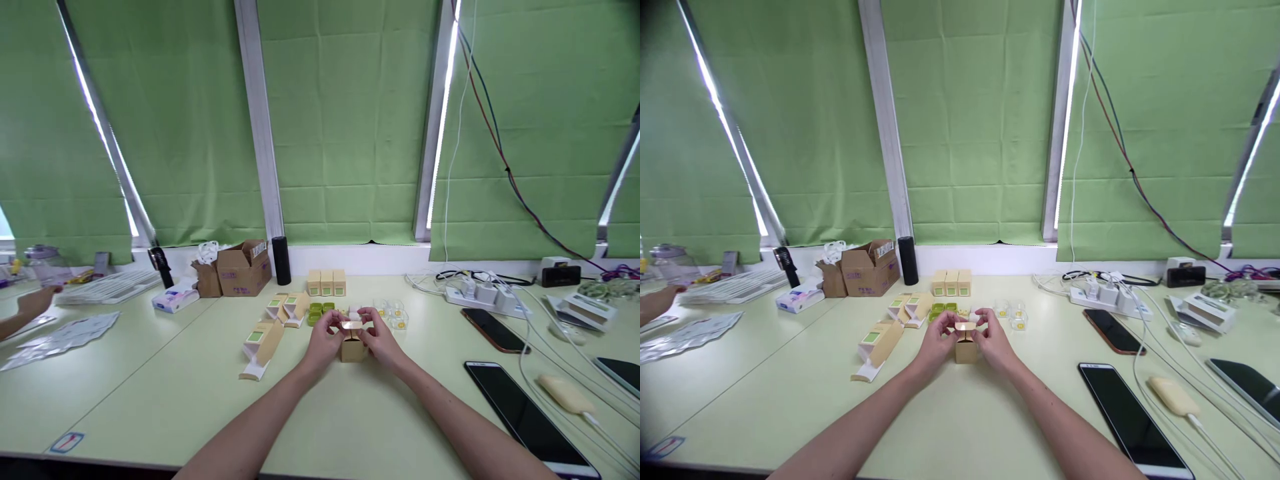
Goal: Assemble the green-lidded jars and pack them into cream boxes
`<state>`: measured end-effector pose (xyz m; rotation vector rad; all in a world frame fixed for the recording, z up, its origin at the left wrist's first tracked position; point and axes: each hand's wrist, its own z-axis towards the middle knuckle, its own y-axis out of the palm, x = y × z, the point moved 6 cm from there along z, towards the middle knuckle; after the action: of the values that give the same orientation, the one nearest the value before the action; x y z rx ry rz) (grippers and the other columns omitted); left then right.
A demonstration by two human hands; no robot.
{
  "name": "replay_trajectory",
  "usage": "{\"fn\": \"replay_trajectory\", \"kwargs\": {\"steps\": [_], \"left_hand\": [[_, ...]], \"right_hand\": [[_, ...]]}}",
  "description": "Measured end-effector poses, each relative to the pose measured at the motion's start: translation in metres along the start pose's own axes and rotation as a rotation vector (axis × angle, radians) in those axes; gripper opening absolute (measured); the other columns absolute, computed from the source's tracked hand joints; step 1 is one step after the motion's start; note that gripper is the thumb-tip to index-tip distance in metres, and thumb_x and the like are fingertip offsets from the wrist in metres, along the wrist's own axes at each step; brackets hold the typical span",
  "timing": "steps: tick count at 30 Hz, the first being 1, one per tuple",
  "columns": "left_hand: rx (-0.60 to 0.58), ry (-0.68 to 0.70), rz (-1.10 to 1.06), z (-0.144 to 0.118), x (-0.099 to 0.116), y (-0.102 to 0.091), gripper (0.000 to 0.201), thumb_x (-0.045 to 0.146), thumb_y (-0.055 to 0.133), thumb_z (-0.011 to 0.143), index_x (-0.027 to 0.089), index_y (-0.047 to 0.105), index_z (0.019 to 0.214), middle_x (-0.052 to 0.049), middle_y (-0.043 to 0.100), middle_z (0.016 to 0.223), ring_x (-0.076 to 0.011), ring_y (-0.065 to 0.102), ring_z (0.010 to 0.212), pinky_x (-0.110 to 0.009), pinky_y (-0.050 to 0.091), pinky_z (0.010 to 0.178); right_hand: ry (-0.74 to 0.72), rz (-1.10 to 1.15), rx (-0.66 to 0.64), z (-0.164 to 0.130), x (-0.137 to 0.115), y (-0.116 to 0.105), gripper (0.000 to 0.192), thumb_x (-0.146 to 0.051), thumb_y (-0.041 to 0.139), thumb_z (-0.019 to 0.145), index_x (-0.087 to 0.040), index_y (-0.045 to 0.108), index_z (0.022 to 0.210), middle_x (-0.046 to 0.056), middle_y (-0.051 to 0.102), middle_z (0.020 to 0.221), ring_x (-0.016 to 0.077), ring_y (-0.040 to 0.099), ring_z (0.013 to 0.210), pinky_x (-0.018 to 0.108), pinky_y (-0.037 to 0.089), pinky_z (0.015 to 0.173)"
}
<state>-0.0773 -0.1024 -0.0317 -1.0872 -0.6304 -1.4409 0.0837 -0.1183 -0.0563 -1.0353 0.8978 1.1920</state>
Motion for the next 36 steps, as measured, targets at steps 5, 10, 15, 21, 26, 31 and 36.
{"fn": "replay_trajectory", "kwargs": {"steps": [5,10,15,21,26,31,36], "left_hand": [[0.014,-0.016,-0.008,0.000,0.002,0.000,0.009,0.022,0.066,0.077,0.019,0.061,0.084,-0.004,0.073,0.097,-0.0200,0.065,0.092,-0.029,0.042,0.077],[0.016,-0.035,-0.032,0.002,-0.001,0.000,0.009,0.022,0.066,0.076,0.019,0.059,0.080,-0.004,0.073,0.095,-0.0191,0.065,0.090,-0.028,0.041,0.075],[0.007,-0.067,-0.135,0.004,-0.004,0.001,0.012,0.021,0.067,0.069,0.018,0.060,0.079,-0.005,0.071,0.091,-0.0199,0.064,0.089,-0.029,0.044,0.077],[-0.017,-0.067,-0.287,0.003,0.002,-0.001,0.010,0.026,0.063,0.073,0.018,0.063,0.079,-0.005,0.070,0.089,-0.0216,0.063,0.091,-0.033,0.047,0.086],[-0.018,-0.041,-0.207,0.000,0.005,-0.001,0.017,0.034,0.066,0.080,0.018,0.066,0.086,-0.006,0.069,0.092,-0.0228,0.063,0.092,-0.034,0.046,0.085],[-0.031,-0.033,-0.137,-0.001,0.003,-0.001,0.016,0.031,0.066,0.079,0.018,0.067,0.090,-0.007,0.070,0.095,-0.0231,0.062,0.093,-0.033,0.044,0.082],[-0.030,-0.028,-0.127,0.000,0.000,-0.001,0.016,0.029,0.067,0.077,0.019,0.066,0.089,-0.007,0.071,0.096,-0.0236,0.063,0.094,-0.032,0.045,0.081]], "right_hand": [[-0.146,-0.059,0.061,-0.001,-0.012,-0.006,0.034,-0.028,0.058,0.080,-0.023,0.056,0.113,0.004,0.055,0.108,0.0128,0.054,0.069,0.026,0.044,0.058],[-0.399,-0.159,0.046,-0.012,-0.041,-0.011,0.013,-0.024,0.054,0.089,-0.023,0.062,0.099,0.005,0.057,0.102,0.0158,0.054,0.076,0.026,0.042,0.058],[-0.508,-0.291,0.041,-0.019,-0.049,-0.009,0.004,-0.020,0.059,0.089,-0.023,0.061,0.091,0.002,0.054,0.090,0.0150,0.050,0.069,0.027,0.042,0.057],[-0.567,-0.373,0.053,-0.021,-0.044,-0.007,0.010,-0.014,0.058,0.087,-0.023,0.059,0.087,0.001,0.052,0.082,0.0154,0.049,0.068,0.028,0.040,0.059],[-0.617,-0.415,0.035,-0.024,-0.046,-0.004,0.013,-0.010,0.057,0.083,-0.023,0.058,0.086,0.000,0.051,0.081,0.0146,0.048,0.065,0.027,0.038,0.058],[-0.671,-0.441,0.044,-0.026,-0.050,-0.003,0.015,-0.007,0.057,0.081,-0.022,0.056,0.081,0.000,0.050,0.077,0.0138,0.047,0.063,0.026,0.036,0.057],[-0.718,-0.472,0.029,-0.027,-0.050,-0.002,0.016,-0.006,0.056,0.079,-0.022,0.055,0.077,-0.001,0.049,0.075,0.0132,0.046,0.062,0.026,0.033,0.056]]}}
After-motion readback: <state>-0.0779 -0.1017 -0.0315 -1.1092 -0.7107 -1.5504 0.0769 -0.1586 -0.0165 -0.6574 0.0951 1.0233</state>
